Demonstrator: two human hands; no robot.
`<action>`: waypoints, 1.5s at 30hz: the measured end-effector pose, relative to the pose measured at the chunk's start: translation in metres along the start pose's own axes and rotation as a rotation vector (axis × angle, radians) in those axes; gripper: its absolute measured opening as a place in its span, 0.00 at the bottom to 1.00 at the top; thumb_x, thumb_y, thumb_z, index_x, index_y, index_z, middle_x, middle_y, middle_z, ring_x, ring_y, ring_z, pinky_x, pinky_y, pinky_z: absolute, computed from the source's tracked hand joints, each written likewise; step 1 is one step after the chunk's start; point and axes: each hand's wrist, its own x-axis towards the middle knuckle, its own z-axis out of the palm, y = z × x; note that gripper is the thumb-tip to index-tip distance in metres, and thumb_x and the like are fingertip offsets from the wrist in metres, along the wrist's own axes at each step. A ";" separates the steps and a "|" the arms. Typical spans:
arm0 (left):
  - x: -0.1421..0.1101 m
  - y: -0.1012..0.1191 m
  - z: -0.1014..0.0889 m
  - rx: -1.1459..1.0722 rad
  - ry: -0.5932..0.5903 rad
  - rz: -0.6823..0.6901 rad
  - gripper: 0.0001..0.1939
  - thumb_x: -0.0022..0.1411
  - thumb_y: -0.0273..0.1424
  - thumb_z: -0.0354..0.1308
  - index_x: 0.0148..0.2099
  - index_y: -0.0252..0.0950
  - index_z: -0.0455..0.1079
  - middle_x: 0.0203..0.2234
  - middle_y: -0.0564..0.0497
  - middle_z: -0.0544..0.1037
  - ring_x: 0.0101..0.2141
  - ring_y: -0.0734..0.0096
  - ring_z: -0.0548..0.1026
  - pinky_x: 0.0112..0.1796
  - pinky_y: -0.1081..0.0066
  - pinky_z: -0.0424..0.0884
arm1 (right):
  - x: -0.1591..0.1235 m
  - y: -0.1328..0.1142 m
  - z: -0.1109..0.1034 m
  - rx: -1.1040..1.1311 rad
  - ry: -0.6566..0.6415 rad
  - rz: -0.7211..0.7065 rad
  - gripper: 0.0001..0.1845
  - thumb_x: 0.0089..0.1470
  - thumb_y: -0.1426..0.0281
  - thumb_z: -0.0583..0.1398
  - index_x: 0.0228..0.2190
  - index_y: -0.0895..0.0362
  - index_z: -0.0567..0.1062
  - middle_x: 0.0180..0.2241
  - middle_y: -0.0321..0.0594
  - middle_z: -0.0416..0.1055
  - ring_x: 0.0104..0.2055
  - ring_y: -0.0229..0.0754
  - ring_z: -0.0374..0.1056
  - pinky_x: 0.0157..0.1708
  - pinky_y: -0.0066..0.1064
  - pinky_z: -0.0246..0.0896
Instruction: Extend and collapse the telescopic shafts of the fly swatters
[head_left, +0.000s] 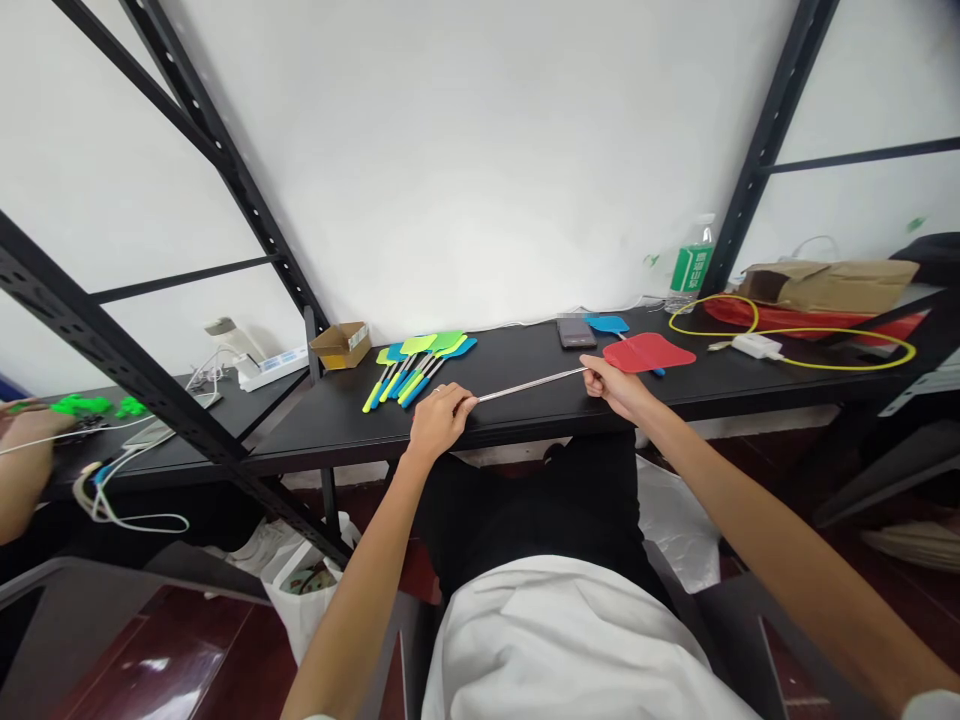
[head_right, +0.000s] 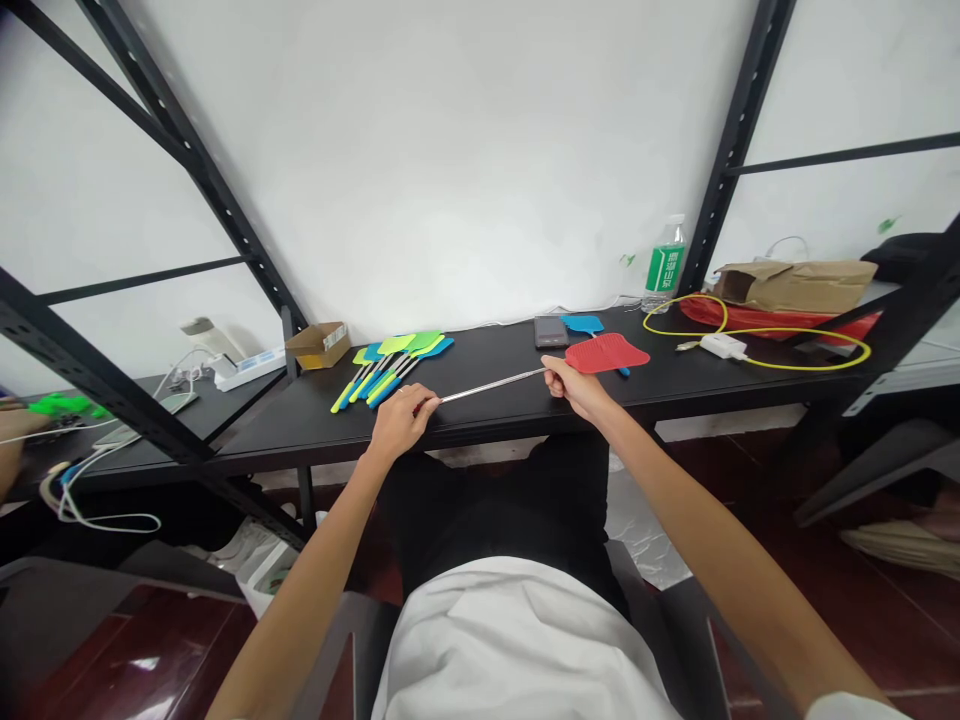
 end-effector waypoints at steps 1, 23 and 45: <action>0.000 0.000 0.000 -0.006 0.000 -0.003 0.13 0.73 0.41 0.50 0.45 0.40 0.72 0.37 0.50 0.78 0.39 0.64 0.74 0.42 0.67 0.66 | 0.000 0.000 0.000 -0.001 0.000 0.002 0.27 0.50 0.55 0.69 0.14 0.56 0.66 0.13 0.33 0.56 0.18 0.32 0.49 0.18 0.30 0.46; 0.001 -0.001 0.000 0.004 -0.013 0.007 0.18 0.75 0.38 0.43 0.41 0.40 0.73 0.38 0.49 0.78 0.39 0.64 0.73 0.42 0.66 0.65 | -0.001 0.000 0.000 -0.022 -0.007 -0.012 0.26 0.50 0.55 0.70 0.15 0.56 0.67 0.14 0.33 0.57 0.18 0.32 0.50 0.19 0.29 0.46; -0.001 -0.001 0.000 0.009 -0.022 -0.011 0.14 0.71 0.44 0.53 0.49 0.42 0.70 0.37 0.50 0.79 0.40 0.62 0.75 0.41 0.66 0.66 | 0.000 0.001 0.000 -0.003 0.004 0.012 0.26 0.49 0.54 0.70 0.15 0.56 0.68 0.13 0.32 0.56 0.18 0.32 0.50 0.18 0.29 0.46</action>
